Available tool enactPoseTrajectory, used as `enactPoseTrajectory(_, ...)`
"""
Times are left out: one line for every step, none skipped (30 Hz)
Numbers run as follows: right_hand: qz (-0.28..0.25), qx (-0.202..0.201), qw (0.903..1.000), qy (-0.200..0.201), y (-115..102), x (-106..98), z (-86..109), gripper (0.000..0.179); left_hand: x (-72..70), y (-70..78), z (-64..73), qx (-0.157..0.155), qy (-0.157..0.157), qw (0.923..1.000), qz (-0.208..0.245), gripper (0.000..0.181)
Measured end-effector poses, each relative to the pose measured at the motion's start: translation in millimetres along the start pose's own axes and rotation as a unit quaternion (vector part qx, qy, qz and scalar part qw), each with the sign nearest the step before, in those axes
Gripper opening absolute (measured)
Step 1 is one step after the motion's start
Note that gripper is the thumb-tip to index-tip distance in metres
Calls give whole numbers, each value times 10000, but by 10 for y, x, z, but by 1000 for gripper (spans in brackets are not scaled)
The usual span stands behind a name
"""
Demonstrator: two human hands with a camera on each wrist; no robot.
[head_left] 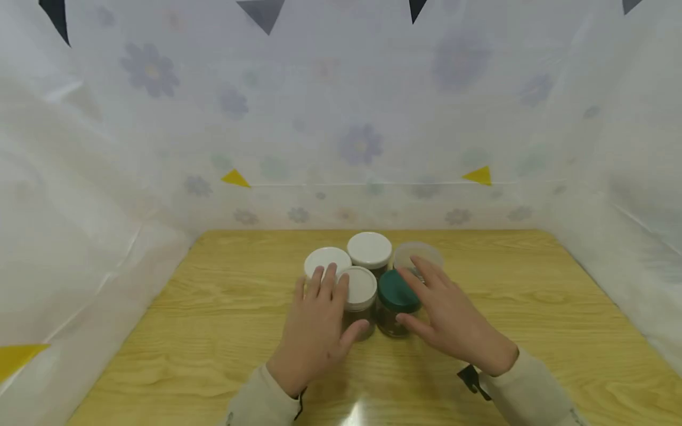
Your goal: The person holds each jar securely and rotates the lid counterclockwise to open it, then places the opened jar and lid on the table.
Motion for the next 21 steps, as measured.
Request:
enactPoseTrajectory(-24,-27,10000,40,-9,0,-4,77,-6,-25,-2,-43,82,10000,20,81)
enactPoseTrajectory(-55,-44,10000,67,-20,0,-8,77,-14,-52,-3,-88,173,9998,33,80)
enactPoseTrajectory(-93,-64,9999,88,-30,1,-11,76,-21,-80,-5,-124,279,9995,37,79)
enactPoseTrajectory(-153,-76,9998,112,-39,1,-13,75,-28,-104,-6,-137,390,9991,35,78)
enactPoseTrajectory(-205,-75,9997,131,-46,0,-12,74,-30,-123,-9,-132,473,9988,38,77)
enactPoseTrajectory(-272,-72,9995,151,-50,-1,-9,73,-26,-138,-14,-128,508,9986,38,76)
enactPoseTrajectory(-340,-82,9992,173,-52,-3,-9,71,-19,-150,-18,-109,531,9985,43,76)
enactPoseTrajectory(-413,-108,9989,205,-52,-5,-6,70,-13,-158,-22,-93,521,9986,51,76)
enactPoseTrajectory(-499,-154,9983,260,-50,-8,-3,68,-5,-163,-28,-75,509,9987,57,75)
enactPoseTrajectory(-587,-202,9976,316,-49,-10,-1,67,4,-168,-33,-62,492,9987,77,75)
enactPoseTrajectory(-679,-255,9967,360,-48,-11,0,66,12,-172,-37,-59,475,9988,106,75)
enactPoseTrajectory(-787,-313,9956,400,-48,-10,-2,65,21,-176,-40,-48,463,9988,134,75)
enactPoseTrajectory(-910,-380,9942,433,-48,-7,-4,63,30,-182,-42,-40,455,9988,164,75)
enactPoseTrajectory(-1035,-435,9926,459,-48,-4,-8,62,38,-187,-44,-26,459,9987,204,75)
enactPoseTrajectory(-1160,-478,9909,480,-46,-1,-10,61,46,-193,-47,7,472,9986,238,74)
enactPoseTrajectory(-1281,-503,9893,486,-42,3,-13,60,56,-198,-53,44,492,9984,281,74)
enactPoseTrajectory(-1403,-515,9876,487,-36,5,-12,59,67,-201,-59,90,528,9981,303,75)
enactPoseTrajectory(-1517,-514,9859,479,-30,8,-12,57,79,-206,-68,135,547,9978,351,75)
enactPoseTrajectory(-1620,-506,9844,470,-25,11,-11,57,93,-213,-79,182,570,9974,406,75)
enactPoseTrajectory(-1700,-493,9831,461,-20,14,-11,56,104,-222,-91,224,582,9969,482,76)
enactPoseTrajectory(-1767,-480,9821,449,-16,18,-12,56,119,-232,-105,273,583,9963,568,77)
Point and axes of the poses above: each hand's wrist, its own z-axis away from the middle knuckle, its own x-axis out of the palm, y = z × x, the point moved 3 cm from there along -z, towards the middle knuckle, and after that the axes turned 13 degrees about -y, right-handed, at the moved point
